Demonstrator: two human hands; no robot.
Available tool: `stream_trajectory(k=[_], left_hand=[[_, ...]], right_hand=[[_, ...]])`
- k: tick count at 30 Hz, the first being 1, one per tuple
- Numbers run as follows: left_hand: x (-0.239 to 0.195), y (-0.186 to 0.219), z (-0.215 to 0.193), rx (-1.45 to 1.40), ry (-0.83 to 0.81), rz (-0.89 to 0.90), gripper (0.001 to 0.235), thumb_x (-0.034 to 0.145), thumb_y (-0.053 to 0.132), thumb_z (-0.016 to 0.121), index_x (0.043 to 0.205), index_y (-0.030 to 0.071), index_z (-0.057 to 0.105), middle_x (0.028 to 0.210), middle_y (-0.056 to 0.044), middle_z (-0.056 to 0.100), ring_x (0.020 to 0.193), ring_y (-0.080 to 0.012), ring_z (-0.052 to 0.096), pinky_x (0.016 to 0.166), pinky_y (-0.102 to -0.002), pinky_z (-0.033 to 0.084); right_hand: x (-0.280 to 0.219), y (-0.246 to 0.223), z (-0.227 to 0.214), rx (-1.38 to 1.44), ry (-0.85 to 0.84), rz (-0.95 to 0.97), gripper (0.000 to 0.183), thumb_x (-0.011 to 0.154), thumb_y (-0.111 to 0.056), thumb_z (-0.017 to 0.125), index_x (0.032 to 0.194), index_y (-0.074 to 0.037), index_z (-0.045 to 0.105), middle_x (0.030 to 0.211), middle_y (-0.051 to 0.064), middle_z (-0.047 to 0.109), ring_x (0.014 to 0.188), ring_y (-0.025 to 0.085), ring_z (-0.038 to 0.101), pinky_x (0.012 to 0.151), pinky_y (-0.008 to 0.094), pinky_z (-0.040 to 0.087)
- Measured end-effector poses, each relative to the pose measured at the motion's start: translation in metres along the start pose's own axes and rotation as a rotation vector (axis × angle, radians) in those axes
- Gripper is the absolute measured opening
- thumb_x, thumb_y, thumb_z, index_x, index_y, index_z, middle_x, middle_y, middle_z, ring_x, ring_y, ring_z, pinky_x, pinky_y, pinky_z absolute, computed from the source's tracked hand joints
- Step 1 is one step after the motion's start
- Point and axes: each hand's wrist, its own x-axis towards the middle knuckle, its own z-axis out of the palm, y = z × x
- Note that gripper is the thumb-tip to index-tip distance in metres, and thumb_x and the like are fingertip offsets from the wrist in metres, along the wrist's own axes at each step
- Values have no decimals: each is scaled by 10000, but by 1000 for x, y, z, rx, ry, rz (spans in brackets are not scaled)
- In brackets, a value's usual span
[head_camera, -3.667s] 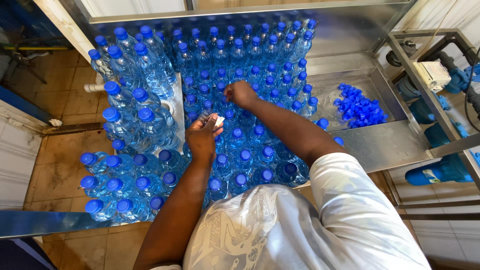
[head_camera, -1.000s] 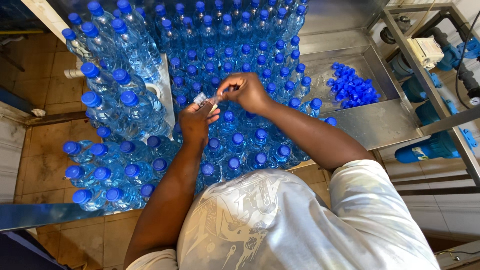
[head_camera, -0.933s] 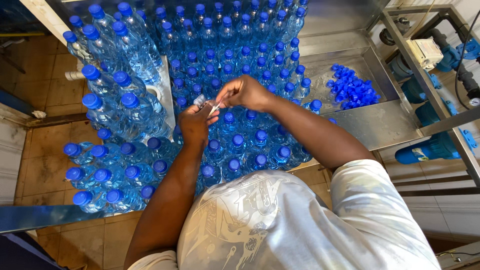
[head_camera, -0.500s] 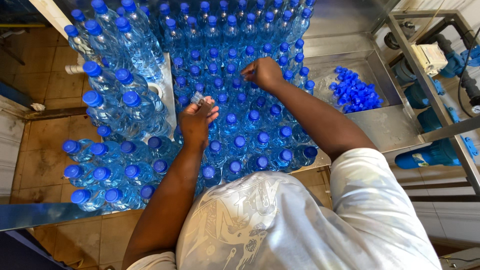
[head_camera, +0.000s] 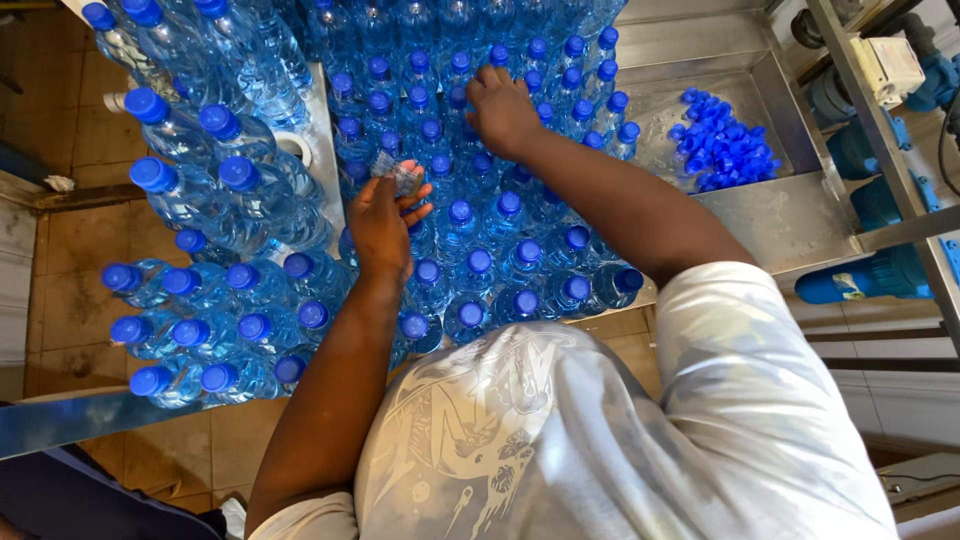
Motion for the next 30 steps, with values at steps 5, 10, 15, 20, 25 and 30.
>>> stream_trajectory(k=[5, 10, 15, 20, 25, 30], left_hand=[[2, -4, -1, 15, 13, 11, 404, 1040, 271, 575, 1274, 41, 810, 1163, -136, 876, 957, -221, 858, 718, -279, 680], [10, -6, -3, -62, -52, 104, 328, 1068, 199, 603, 1249, -12, 778, 1168, -202, 838, 995, -303, 862, 802, -383, 747], [13, -10, -2, -29, 22, 167, 213, 1024, 191, 766, 1161, 38, 819, 1073, -138, 851, 945, -253, 862, 781, -379, 744], [8, -11, -1, -40, 28, 195, 152, 971, 189, 861, 1068, 72, 852, 965, -90, 850, 882, -214, 863, 772, -373, 739], [6, -9, -2, -59, 4, 184, 188, 941, 128, 873, 1087, 12, 853, 957, -110, 844, 866, -188, 844, 779, -324, 734], [6, -10, 1, -69, 65, 167, 135, 921, 61, 844, 1011, -40, 839, 893, -187, 828, 792, -269, 850, 705, -352, 735]], right_hand=[[-20, -10, -4, -47, -590, 134, 973, 1115, -703, 239, 1778, -90, -124, 1844, 89, -263, 1706, 274, -246, 1337, 582, -185], [-30, -15, 3, -186, -578, 48, 1181, 1067, -930, 238, 1799, -27, 30, 1884, 194, -29, 1750, 344, -36, 1342, 719, -108], [-32, -30, -12, 553, -168, -171, 634, 1121, -451, 673, 1549, -30, 468, 1500, 171, 485, 1413, 289, 393, 1140, 604, 310], [-40, -54, -10, 953, -81, -288, 402, 820, -53, 1038, 1106, -72, 758, 938, 36, 758, 849, 113, 710, 733, 244, 658], [-41, -54, -11, 1119, -74, -153, 119, 937, 83, 855, 1035, 35, 808, 857, 148, 804, 762, 148, 765, 642, 245, 664], [-46, -57, -17, 949, 103, -259, 131, 915, 24, 892, 1005, -62, 851, 924, 97, 818, 791, 165, 760, 668, 270, 626]])
